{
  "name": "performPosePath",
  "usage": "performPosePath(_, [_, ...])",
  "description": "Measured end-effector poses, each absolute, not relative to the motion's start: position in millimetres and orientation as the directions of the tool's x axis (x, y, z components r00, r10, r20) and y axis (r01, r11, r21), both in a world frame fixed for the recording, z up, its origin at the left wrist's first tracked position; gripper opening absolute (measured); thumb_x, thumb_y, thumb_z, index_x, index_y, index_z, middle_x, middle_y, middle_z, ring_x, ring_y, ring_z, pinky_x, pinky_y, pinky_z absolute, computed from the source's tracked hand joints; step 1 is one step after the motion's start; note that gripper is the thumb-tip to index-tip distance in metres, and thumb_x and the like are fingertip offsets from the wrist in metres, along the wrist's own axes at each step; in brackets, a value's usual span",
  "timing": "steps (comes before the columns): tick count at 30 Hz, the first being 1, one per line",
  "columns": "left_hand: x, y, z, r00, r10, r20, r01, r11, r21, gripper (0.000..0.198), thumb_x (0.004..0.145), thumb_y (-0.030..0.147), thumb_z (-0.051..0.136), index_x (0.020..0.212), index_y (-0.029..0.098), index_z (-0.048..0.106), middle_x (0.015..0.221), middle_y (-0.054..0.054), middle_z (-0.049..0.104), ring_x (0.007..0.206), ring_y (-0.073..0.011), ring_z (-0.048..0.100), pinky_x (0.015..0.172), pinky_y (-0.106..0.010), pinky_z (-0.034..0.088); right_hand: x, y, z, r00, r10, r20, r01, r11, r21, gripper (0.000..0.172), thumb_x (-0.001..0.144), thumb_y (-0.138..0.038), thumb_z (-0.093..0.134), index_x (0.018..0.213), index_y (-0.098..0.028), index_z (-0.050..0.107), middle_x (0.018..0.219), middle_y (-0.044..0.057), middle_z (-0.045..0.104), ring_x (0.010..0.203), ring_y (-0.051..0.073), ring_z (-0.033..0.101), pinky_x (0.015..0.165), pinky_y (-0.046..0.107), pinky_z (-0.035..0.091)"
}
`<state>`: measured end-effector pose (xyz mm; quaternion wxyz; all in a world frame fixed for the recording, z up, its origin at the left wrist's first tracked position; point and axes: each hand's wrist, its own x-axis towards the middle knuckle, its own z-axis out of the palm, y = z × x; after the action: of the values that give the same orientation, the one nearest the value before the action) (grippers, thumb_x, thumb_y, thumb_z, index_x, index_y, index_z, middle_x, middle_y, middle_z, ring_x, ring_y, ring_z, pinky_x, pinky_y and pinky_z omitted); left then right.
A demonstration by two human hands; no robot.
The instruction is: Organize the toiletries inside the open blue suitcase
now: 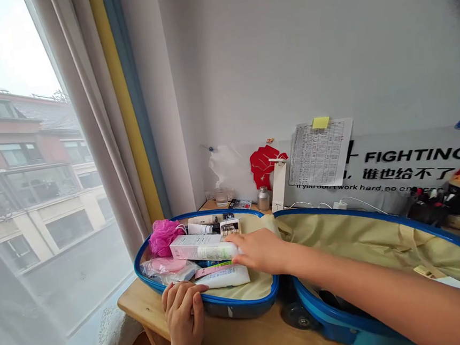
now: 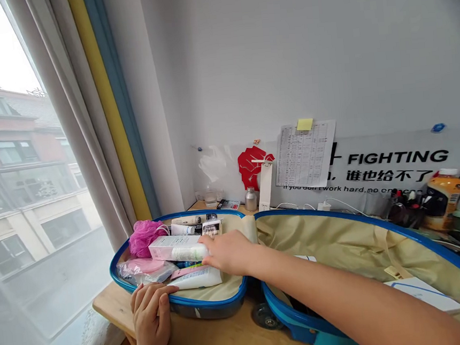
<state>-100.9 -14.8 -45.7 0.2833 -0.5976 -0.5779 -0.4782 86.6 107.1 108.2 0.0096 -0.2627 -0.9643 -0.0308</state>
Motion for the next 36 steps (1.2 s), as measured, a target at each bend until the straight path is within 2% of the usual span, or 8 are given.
performPosePath(6, [-102.0, -13.4, -50.0, -0.131, 0.424, 0.896, 0.958, -0.177, 0.225, 0.028, 0.094, 0.019, 0.039, 0.089, 0.025, 0.066, 0.079, -0.001, 0.066, 0.081, -0.0181, 0.058, 0.092, -0.038, 0.033, 52.0, 104.0, 80.0, -0.904, 0.426, 0.025, 0.427, 0.902, 0.062, 0.045, 0.092, -0.041, 0.044, 0.13, -0.016, 0.047, 0.111, 0.016, 0.069, 0.098, 0.028, 0.066, 0.079, 0.039, 0.049])
performPosePath(11, [-100.6, -13.4, -45.6, -0.125, 0.417, 0.9, 0.961, -0.176, 0.215, 0.028, 0.093, 0.02, 0.04, 0.085, 0.025, 0.066, 0.078, 0.0, 0.067, 0.08, -0.0178, 0.058, 0.091, -0.037, 0.033, 47.2, 103.0, 69.4, -0.895, 0.446, 0.027, 0.447, 0.894, 0.022, 0.044, 0.09, -0.04, 0.047, 0.127, -0.016, 0.049, 0.109, 0.016, 0.069, 0.098, 0.029, 0.066, 0.08, 0.042, 0.049])
performPosePath(16, [-101.6, -14.5, -44.2, -0.113, 0.409, 0.905, 0.966, -0.166, 0.196, 0.028, 0.093, 0.021, 0.04, 0.086, 0.025, 0.066, 0.078, 0.0, 0.067, 0.079, -0.018, 0.058, 0.089, -0.037, 0.034, 64.8, 113.3, 89.7, -0.891, 0.45, 0.068, 0.444, 0.892, -0.083, 0.038, 0.084, -0.039, 0.057, 0.117, -0.022, 0.059, 0.116, 0.009, 0.066, 0.104, 0.024, 0.063, 0.083, 0.035, 0.048])
performPosePath(19, [-107.9, -13.8, -49.1, -0.08, 0.411, 0.908, 0.976, -0.153, 0.155, 0.027, 0.093, 0.021, 0.04, 0.09, 0.026, 0.066, 0.08, 0.0, 0.068, 0.08, -0.0182, 0.059, 0.089, -0.037, 0.035, 98.1, 129.9, 116.9, -0.848, 0.505, 0.159, 0.485, 0.862, -0.148, 0.034, 0.088, -0.041, 0.049, 0.115, -0.025, 0.061, 0.117, 0.005, 0.065, 0.099, 0.018, 0.062, 0.081, 0.03, 0.047])
performPosePath(23, [-116.7, -11.6, -56.1, -0.007, 0.419, 0.908, 0.986, -0.151, 0.078, 0.025, 0.092, 0.021, 0.042, 0.095, 0.026, 0.067, 0.082, 0.0, 0.069, 0.081, -0.0181, 0.06, 0.089, -0.036, 0.035, 162.9, 166.4, 138.3, -0.698, 0.675, 0.241, 0.645, 0.738, -0.2, 0.039, 0.092, -0.038, 0.034, 0.116, -0.023, 0.061, 0.114, 0.007, 0.066, 0.09, 0.017, 0.061, 0.079, 0.031, 0.046])
performPosePath(28, [-114.7, -11.1, -54.7, -0.033, 0.409, 0.912, 0.983, -0.154, 0.105, 0.025, 0.092, 0.02, 0.042, 0.095, 0.027, 0.066, 0.082, 0.0, 0.068, 0.082, -0.018, 0.06, 0.09, -0.037, 0.034, 238.4, 207.5, 108.8, -0.596, 0.803, 0.017, 0.783, 0.586, -0.209, 0.031, 0.078, -0.04, 0.052, 0.095, -0.021, 0.069, 0.089, 0.006, 0.071, 0.076, 0.02, 0.063, 0.07, 0.032, 0.049])
performPosePath(31, [-112.6, -12.0, -52.7, -0.04, 0.402, 0.915, 0.981, -0.16, 0.113, 0.025, 0.092, 0.02, 0.042, 0.095, 0.026, 0.066, 0.081, 0.0, 0.068, 0.081, -0.018, 0.059, 0.09, -0.037, 0.034, 263.8, 216.1, 81.1, -0.574, 0.808, -0.131, 0.813, 0.543, -0.209, 0.027, 0.067, -0.035, 0.062, 0.088, -0.02, 0.072, 0.088, 0.007, 0.072, 0.078, 0.022, 0.066, 0.072, 0.034, 0.051])
performPosePath(36, [-113.9, -13.1, -52.1, -0.019, 0.403, 0.915, 0.98, -0.172, 0.096, 0.025, 0.091, 0.018, 0.043, 0.096, 0.026, 0.066, 0.082, 0.001, 0.067, 0.081, -0.0175, 0.058, 0.09, -0.036, 0.033, 274.0, 217.5, 55.1, -0.569, 0.784, -0.249, 0.821, 0.524, -0.227, 0.026, 0.066, -0.028, 0.062, 0.089, -0.023, 0.073, 0.088, 0.004, 0.072, 0.083, 0.022, 0.067, 0.077, 0.033, 0.051])
